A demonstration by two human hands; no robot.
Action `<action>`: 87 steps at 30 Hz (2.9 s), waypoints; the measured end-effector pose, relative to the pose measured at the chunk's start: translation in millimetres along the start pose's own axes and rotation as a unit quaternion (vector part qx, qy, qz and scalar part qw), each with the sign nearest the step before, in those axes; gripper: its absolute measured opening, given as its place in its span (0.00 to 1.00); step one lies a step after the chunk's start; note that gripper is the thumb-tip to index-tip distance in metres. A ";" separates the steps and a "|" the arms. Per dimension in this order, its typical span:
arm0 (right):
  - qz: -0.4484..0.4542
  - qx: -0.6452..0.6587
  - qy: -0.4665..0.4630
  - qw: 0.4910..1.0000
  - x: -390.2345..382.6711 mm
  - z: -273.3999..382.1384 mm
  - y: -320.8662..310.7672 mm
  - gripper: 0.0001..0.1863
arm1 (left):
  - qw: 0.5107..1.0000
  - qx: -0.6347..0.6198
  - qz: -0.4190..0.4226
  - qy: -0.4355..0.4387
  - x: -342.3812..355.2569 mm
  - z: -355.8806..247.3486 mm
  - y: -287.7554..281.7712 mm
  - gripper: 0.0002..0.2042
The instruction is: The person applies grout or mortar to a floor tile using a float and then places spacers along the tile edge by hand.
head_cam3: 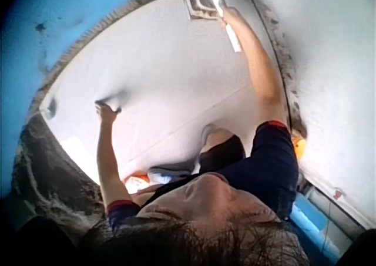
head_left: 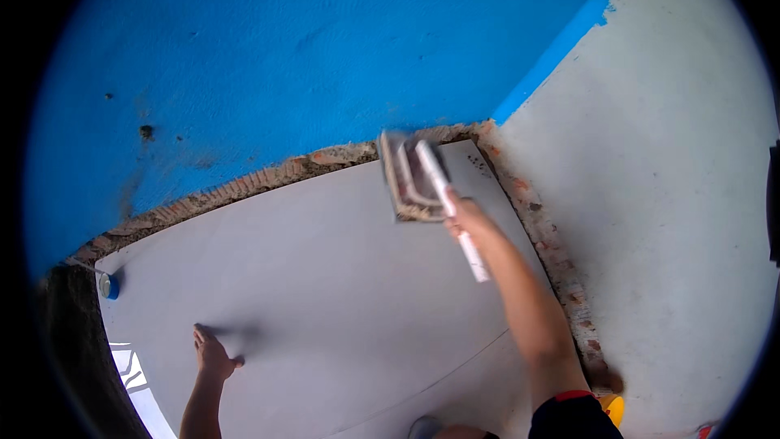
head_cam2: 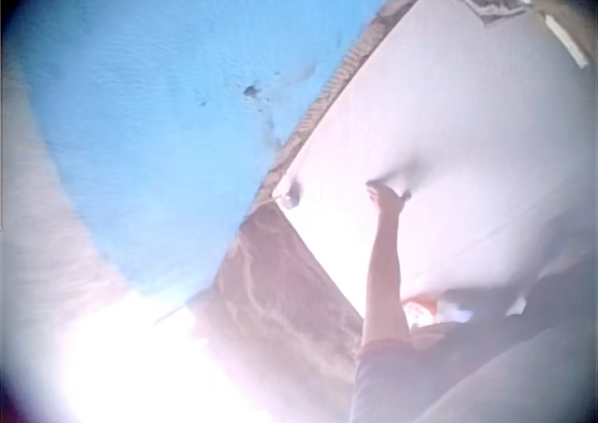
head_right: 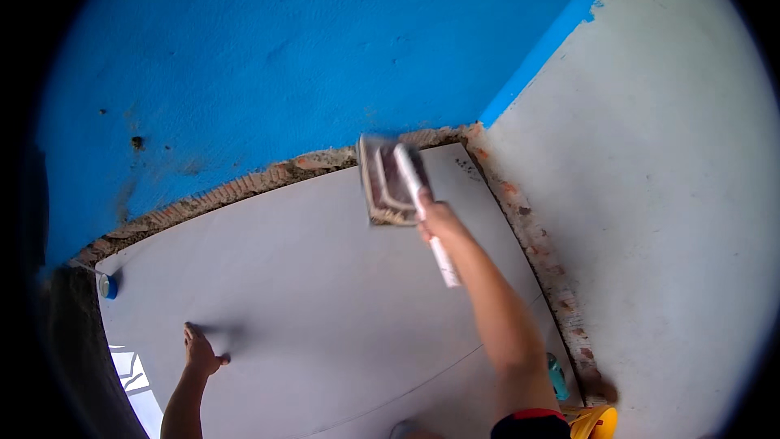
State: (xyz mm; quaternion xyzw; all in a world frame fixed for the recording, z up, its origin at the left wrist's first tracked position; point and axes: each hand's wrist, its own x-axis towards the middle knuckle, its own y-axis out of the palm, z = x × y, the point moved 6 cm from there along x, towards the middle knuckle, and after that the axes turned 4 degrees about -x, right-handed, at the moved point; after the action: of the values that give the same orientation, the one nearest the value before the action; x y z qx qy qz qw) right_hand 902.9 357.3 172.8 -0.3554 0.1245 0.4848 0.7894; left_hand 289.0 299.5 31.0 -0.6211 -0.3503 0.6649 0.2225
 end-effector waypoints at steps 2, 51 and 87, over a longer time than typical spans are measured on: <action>-0.092 -0.015 -0.064 0.994 -53.9 44.2 -42.7 0.32 | 1.000 -0.005 -0.016 -0.005 -6.7 9.8 -4.8 0.66; 0.087 -0.159 -0.251 0.951 -202.0 128.2 143.3 0.33 | 0.981 0.176 -0.026 0.076 12.5 15.7 2.0 0.42; 0.051 -0.067 -0.345 0.935 -227.7 94.9 295.8 0.33 | 0.979 0.104 -0.112 0.134 20.8 23.2 10.5 0.48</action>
State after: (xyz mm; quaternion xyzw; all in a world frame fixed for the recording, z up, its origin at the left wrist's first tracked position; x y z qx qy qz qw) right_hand 522.7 349.8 233.7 -0.2117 -0.1702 0.6240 0.7327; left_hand 265.0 303.4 8.9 -0.6348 -0.3131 0.5797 0.4036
